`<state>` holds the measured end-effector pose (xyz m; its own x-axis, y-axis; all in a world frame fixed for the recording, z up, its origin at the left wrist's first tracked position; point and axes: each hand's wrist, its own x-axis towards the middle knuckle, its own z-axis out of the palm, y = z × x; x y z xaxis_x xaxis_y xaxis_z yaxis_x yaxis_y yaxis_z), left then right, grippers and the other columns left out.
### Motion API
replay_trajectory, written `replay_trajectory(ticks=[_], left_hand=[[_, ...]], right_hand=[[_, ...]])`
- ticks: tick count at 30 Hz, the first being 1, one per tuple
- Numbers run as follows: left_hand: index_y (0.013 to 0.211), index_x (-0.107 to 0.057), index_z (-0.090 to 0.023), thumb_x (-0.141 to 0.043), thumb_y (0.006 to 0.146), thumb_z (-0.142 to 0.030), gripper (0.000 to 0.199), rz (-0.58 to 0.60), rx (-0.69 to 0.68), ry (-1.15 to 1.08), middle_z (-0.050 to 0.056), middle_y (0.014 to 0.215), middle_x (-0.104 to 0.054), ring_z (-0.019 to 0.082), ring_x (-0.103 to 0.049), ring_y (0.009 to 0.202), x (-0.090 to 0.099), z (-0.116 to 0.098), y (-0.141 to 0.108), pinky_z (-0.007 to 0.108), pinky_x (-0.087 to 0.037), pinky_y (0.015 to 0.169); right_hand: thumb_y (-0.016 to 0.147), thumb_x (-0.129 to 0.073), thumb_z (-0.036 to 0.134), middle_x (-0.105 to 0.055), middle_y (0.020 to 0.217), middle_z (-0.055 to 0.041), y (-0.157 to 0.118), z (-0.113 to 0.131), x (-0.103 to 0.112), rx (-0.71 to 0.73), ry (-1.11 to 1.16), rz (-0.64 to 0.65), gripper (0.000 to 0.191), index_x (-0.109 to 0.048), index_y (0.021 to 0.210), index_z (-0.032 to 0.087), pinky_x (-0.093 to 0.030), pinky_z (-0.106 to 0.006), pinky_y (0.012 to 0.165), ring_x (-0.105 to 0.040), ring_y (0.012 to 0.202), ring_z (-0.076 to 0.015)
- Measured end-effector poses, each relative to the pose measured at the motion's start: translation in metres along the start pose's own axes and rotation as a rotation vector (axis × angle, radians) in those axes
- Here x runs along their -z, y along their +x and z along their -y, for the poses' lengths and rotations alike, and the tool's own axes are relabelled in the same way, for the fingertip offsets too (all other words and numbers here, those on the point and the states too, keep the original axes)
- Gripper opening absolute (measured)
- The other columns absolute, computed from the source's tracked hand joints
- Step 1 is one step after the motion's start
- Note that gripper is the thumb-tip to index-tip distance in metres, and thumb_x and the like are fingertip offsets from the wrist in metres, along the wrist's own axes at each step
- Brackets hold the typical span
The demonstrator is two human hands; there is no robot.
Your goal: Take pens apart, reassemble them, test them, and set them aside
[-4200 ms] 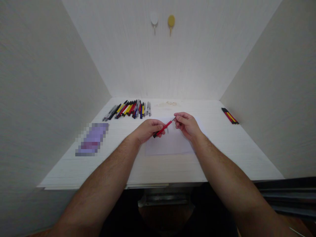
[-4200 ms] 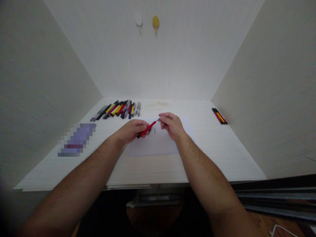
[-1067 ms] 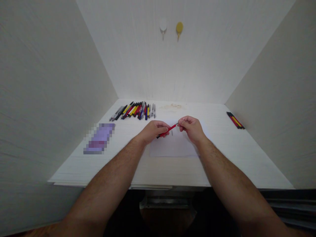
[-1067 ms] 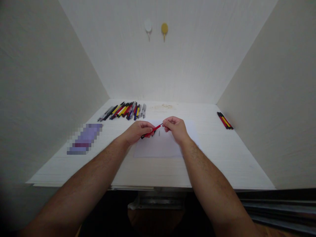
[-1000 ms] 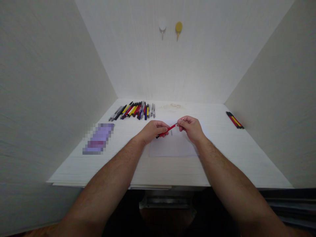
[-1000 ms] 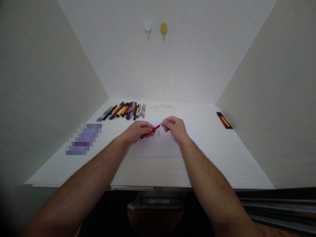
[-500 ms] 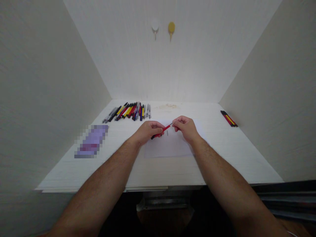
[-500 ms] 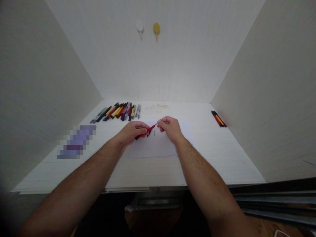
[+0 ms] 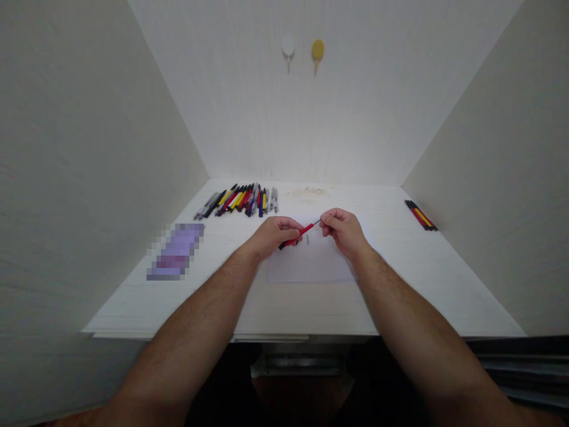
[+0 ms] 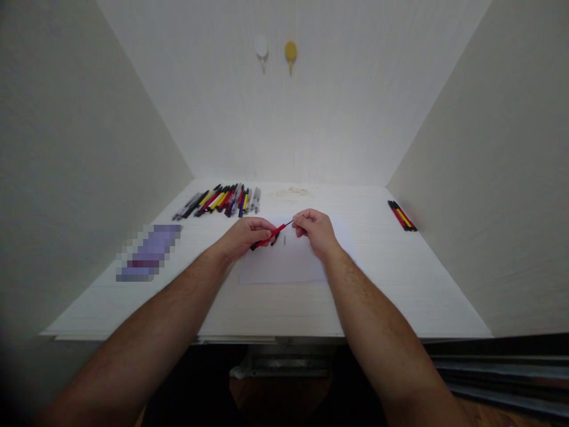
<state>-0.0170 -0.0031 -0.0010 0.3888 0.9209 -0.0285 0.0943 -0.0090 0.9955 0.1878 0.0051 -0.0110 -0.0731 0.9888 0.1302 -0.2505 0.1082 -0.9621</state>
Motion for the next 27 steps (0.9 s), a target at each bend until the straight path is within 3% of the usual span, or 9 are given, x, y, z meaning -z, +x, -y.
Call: replay_trajectory(ticks=[6,10,16,22,27], left_hand=[[0.086,-0.069,-0.012,-0.065,0.07,-0.022,0.019,0.015,-0.022,0.01,0.003,0.07,-0.068,0.008,-0.052,0.053,0.0005,0.0016,0.0,0.02,-0.033,0.047],[0.085,-0.069,-0.012,-0.066,0.07,-0.021,0.018,0.018,0.005,0.04,0.004,0.071,-0.068,0.007,-0.052,0.052,-0.0003,0.0011,0.0006,0.02,-0.032,0.046],[0.087,-0.069,-0.011,-0.065,0.07,-0.021,0.02,0.013,0.003,0.021,0.004,0.07,-0.068,0.008,-0.053,0.053,-0.0008,0.0012,0.001,0.02,-0.034,0.047],[0.088,-0.069,-0.012,-0.064,0.071,-0.024,0.021,-0.021,-0.002,0.018,0.003,0.071,-0.068,0.008,-0.054,0.054,0.0002,0.0024,0.0018,0.02,-0.035,0.049],[0.088,-0.069,-0.012,-0.064,0.071,-0.025,0.022,-0.015,0.005,0.027,0.004,0.071,-0.067,0.009,-0.054,0.054,0.0017,0.0048,0.002,0.02,-0.036,0.049]], right_hand=[[0.064,-0.075,0.031,-0.063,0.062,0.0003,-0.0018,0.0036,-0.0008,-0.003,-0.008,-0.022,0.018,-0.063,0.065,0.018,-0.039,-0.024,0.049,-0.05,0.049,-0.0085],[0.066,-0.075,0.036,-0.065,0.062,-0.0009,-0.0026,0.0003,-0.0023,0.047,-0.128,0.009,0.021,-0.064,0.068,0.018,-0.04,-0.025,0.049,-0.051,0.049,-0.0093],[0.07,-0.072,0.034,-0.063,0.058,0.0003,-0.0029,0.0024,-0.0037,0.133,-0.295,-0.043,0.018,-0.063,0.068,0.018,-0.037,-0.024,0.048,-0.05,0.049,-0.0095],[0.07,-0.07,0.031,-0.063,0.059,0.0009,-0.0017,0.0033,-0.0054,0.178,-0.287,-0.145,0.014,-0.064,0.069,0.018,-0.038,-0.025,0.05,-0.051,0.05,-0.0097],[0.07,-0.071,0.032,-0.063,0.059,0.0005,-0.0011,0.0016,-0.0029,0.135,-0.243,-0.106,0.016,-0.064,0.069,0.018,-0.038,-0.024,0.049,-0.05,0.049,-0.0093]])
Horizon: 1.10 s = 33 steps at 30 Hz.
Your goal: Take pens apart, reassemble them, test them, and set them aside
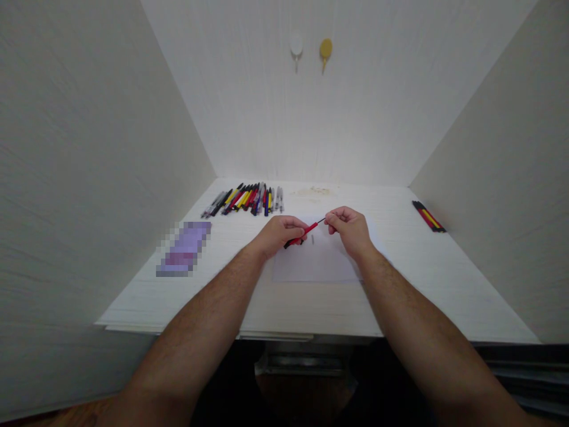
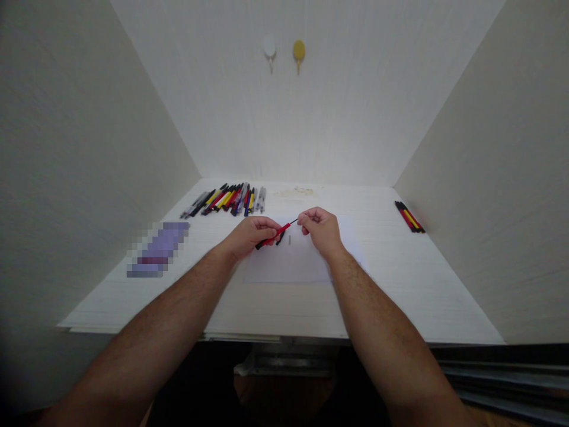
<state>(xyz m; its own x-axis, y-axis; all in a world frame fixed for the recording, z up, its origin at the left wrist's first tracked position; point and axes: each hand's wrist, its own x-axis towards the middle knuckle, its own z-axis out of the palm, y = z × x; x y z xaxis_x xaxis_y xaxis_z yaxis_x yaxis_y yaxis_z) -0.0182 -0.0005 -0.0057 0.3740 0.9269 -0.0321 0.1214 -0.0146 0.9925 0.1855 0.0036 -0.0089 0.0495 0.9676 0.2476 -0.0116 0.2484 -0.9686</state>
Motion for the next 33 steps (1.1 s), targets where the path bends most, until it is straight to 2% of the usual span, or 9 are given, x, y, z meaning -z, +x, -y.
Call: replay_trajectory(ticks=[9,21,26,33], left_hand=[[0.087,-0.069,-0.011,-0.065,0.07,-0.024,0.022,0.001,-0.014,-0.028,0.005,0.071,-0.067,0.009,-0.053,0.054,0.0004,-0.0018,-0.0009,0.021,-0.035,0.048],[0.089,-0.07,-0.012,-0.065,0.07,-0.026,0.024,0.017,-0.009,-0.009,0.004,0.072,-0.068,0.009,-0.054,0.055,0.0005,-0.0001,-0.0002,0.021,-0.036,0.049],[0.087,-0.07,-0.013,-0.064,0.07,-0.026,0.022,0.007,-0.015,0.011,0.004,0.07,-0.067,0.009,-0.054,0.054,0.002,0.0014,0.0007,0.021,-0.036,0.05],[0.087,-0.07,-0.013,-0.064,0.071,-0.025,0.02,-0.016,-0.045,-0.011,0.004,0.069,-0.067,0.009,-0.053,0.054,0.0018,0.0026,0.0019,0.021,-0.036,0.05]], right_hand=[[0.067,-0.074,0.033,-0.066,0.063,-0.0007,-0.0002,-0.002,-0.0001,-0.079,0.134,0.075,0.018,-0.063,0.068,0.018,-0.04,-0.024,0.05,-0.051,0.049,-0.0089],[0.067,-0.074,0.033,-0.067,0.065,-0.0009,-0.0009,-0.0028,-0.0041,-0.075,0.161,0.029,0.018,-0.065,0.072,0.018,-0.039,-0.024,0.05,-0.05,0.049,-0.0088],[0.068,-0.074,0.036,-0.067,0.063,-0.0015,-0.0012,-0.001,-0.0018,-0.043,0.052,0.064,0.02,-0.066,0.07,0.018,-0.038,-0.024,0.049,-0.05,0.048,-0.0091],[0.066,-0.075,0.032,-0.066,0.064,-0.001,0.0019,-0.0027,0.0007,-0.047,0.144,0.019,0.017,-0.066,0.07,0.018,-0.04,-0.024,0.05,-0.051,0.049,-0.009]])
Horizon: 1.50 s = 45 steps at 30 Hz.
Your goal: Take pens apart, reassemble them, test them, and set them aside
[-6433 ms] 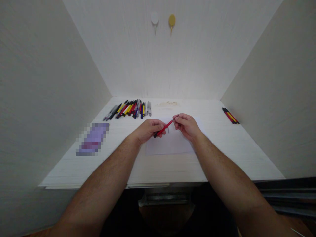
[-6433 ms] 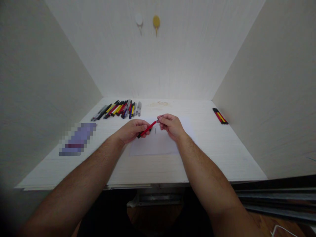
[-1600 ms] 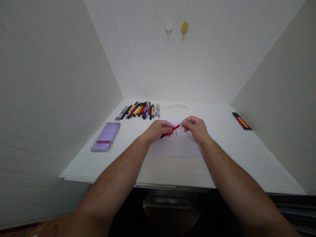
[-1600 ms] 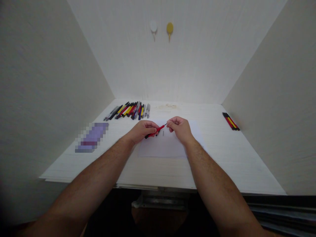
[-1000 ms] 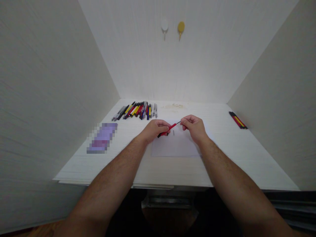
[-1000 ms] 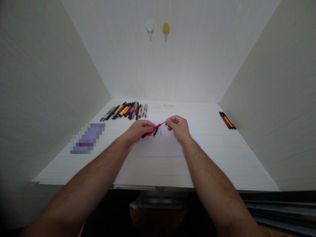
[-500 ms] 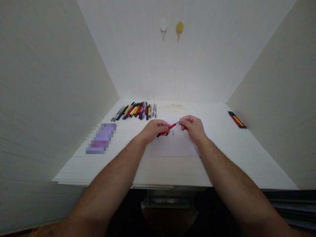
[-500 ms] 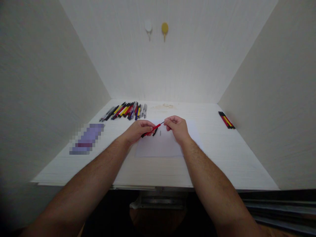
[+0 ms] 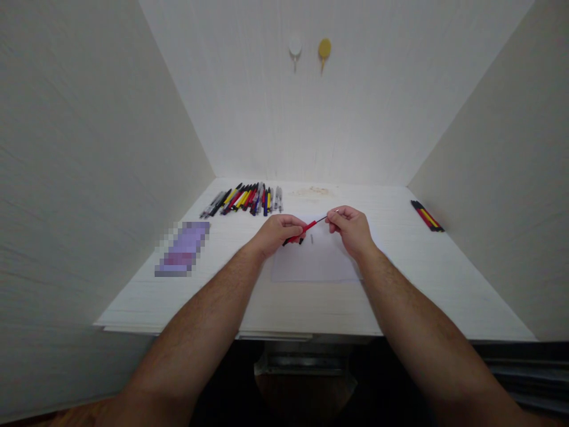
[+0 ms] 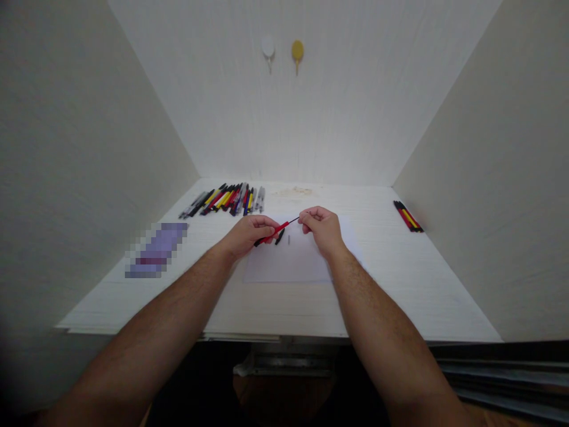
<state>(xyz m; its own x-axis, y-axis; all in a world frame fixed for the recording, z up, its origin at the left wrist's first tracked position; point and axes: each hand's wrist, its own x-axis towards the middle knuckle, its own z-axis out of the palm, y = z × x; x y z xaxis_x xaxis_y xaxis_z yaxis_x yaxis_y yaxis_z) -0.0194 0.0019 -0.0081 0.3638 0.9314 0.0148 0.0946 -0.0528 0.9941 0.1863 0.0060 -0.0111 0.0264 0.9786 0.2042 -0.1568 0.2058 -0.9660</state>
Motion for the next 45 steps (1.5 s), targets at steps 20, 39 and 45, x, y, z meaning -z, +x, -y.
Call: replay_trajectory(ticks=[20,39,45], left_hand=[[0.09,-0.068,-0.013,-0.065,0.071,-0.023,0.021,0.003,0.007,-0.003,0.002,0.07,-0.066,0.008,-0.053,0.055,-0.001,0.001,0.0,0.021,-0.037,0.051],[0.092,-0.061,-0.018,-0.051,0.086,-0.03,0.017,0.048,-0.077,0.265,0.002,0.077,-0.062,0.011,-0.059,0.068,-0.008,-0.018,-0.009,0.019,-0.048,0.054],[0.094,-0.06,-0.019,-0.048,0.088,-0.033,0.019,0.056,-0.083,0.307,0.003,0.078,-0.061,0.012,-0.059,0.068,-0.01,-0.018,-0.011,0.019,-0.049,0.051]], right_hand=[[0.063,-0.076,0.027,-0.063,0.066,0.0008,0.001,0.01,0.001,-0.056,0.207,-0.06,0.018,-0.069,0.076,0.017,-0.041,-0.022,0.048,-0.051,0.049,-0.007],[0.072,-0.071,0.029,-0.063,0.061,0.0019,-0.01,0.021,-0.009,0.15,-0.091,0.054,0.011,-0.071,0.077,0.019,-0.042,-0.025,0.05,-0.053,0.05,-0.0089],[0.072,-0.07,0.029,-0.065,0.063,0.0012,-0.01,0.022,-0.01,0.161,-0.108,0.046,0.011,-0.071,0.077,0.019,-0.043,-0.025,0.051,-0.053,0.051,-0.0088]])
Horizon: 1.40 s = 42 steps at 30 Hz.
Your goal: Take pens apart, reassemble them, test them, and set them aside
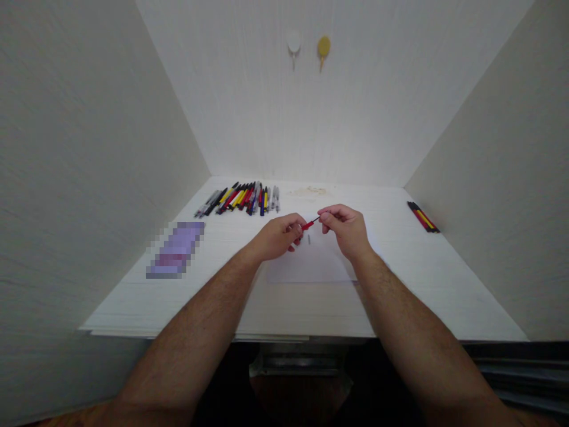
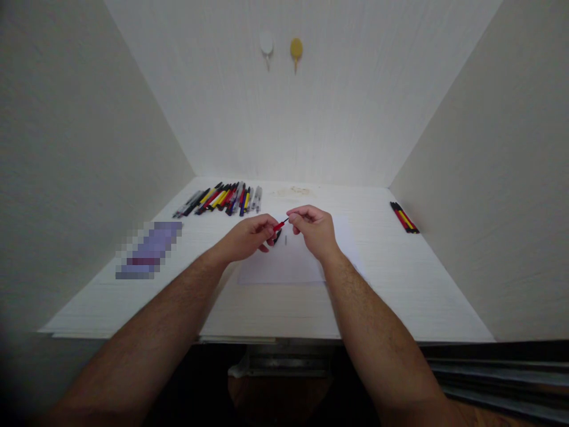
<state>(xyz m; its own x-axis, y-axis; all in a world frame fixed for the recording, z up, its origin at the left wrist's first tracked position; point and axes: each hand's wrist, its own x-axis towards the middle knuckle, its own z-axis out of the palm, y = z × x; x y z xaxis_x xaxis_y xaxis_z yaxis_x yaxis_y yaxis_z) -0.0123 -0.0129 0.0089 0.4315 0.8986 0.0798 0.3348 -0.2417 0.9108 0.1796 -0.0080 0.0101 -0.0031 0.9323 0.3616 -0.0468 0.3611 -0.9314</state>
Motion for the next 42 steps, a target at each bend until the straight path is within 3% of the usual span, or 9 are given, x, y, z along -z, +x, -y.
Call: replay_trajectory(ticks=[6,13,25,34,42], left_hand=[[0.09,-0.06,-0.018,-0.048,0.086,-0.026,0.015,-0.025,-0.01,0.037,0.002,0.075,-0.062,0.01,-0.059,0.063,-0.001,0.003,0.003,0.019,-0.049,0.051],[0.078,-0.056,-0.015,-0.052,0.079,-0.015,0.005,0.022,0.151,-0.108,0.001,0.065,-0.058,0.011,-0.057,0.056,-0.005,0.002,0.006,0.023,-0.052,0.048],[0.088,-0.055,-0.017,-0.057,0.083,-0.026,0.01,0.092,0.171,-0.249,0.004,0.082,-0.061,0.012,-0.059,0.066,-0.004,-0.013,-0.001,0.023,-0.053,0.049],[0.076,-0.055,-0.015,-0.058,0.077,-0.017,0.004,0.073,0.23,-0.259,0.003,0.069,-0.06,0.013,-0.061,0.057,-0.004,-0.008,0.002,0.023,-0.05,0.045],[0.087,-0.058,-0.016,-0.058,0.082,-0.023,0.008,0.071,0.163,-0.293,0.003,0.075,-0.066,0.011,-0.063,0.062,-0.004,-0.008,0.001,0.024,-0.052,0.058]], right_hand=[[0.073,-0.07,0.028,-0.061,0.06,0.0024,0.001,-0.004,0.001,-0.006,0.001,0.003,0.011,-0.071,0.078,0.019,-0.042,-0.025,0.051,-0.053,0.051,-0.0092],[0.072,-0.07,0.03,-0.063,0.064,0.0016,0.002,-0.006,0.002,-0.023,0.004,-0.005,0.014,-0.07,0.078,0.018,-0.042,-0.025,0.051,-0.052,0.051,-0.0088],[0.07,-0.072,0.032,-0.064,0.065,0.001,0.003,-0.009,0.001,-0.082,0.041,-0.012,0.016,-0.069,0.077,0.017,-0.042,-0.024,0.051,-0.052,0.051,-0.0085],[0.068,-0.074,0.03,-0.065,0.067,0.0002,0.004,-0.011,0.002,-0.086,0.126,-0.016,0.016,-0.07,0.076,0.017,-0.042,-0.024,0.05,-0.052,0.05,-0.0081],[0.069,-0.073,0.032,-0.063,0.065,0.0012,0.003,-0.01,0.003,-0.07,0.099,-0.022,0.017,-0.07,0.076,0.017,-0.042,-0.024,0.051,-0.052,0.051,-0.0085]])
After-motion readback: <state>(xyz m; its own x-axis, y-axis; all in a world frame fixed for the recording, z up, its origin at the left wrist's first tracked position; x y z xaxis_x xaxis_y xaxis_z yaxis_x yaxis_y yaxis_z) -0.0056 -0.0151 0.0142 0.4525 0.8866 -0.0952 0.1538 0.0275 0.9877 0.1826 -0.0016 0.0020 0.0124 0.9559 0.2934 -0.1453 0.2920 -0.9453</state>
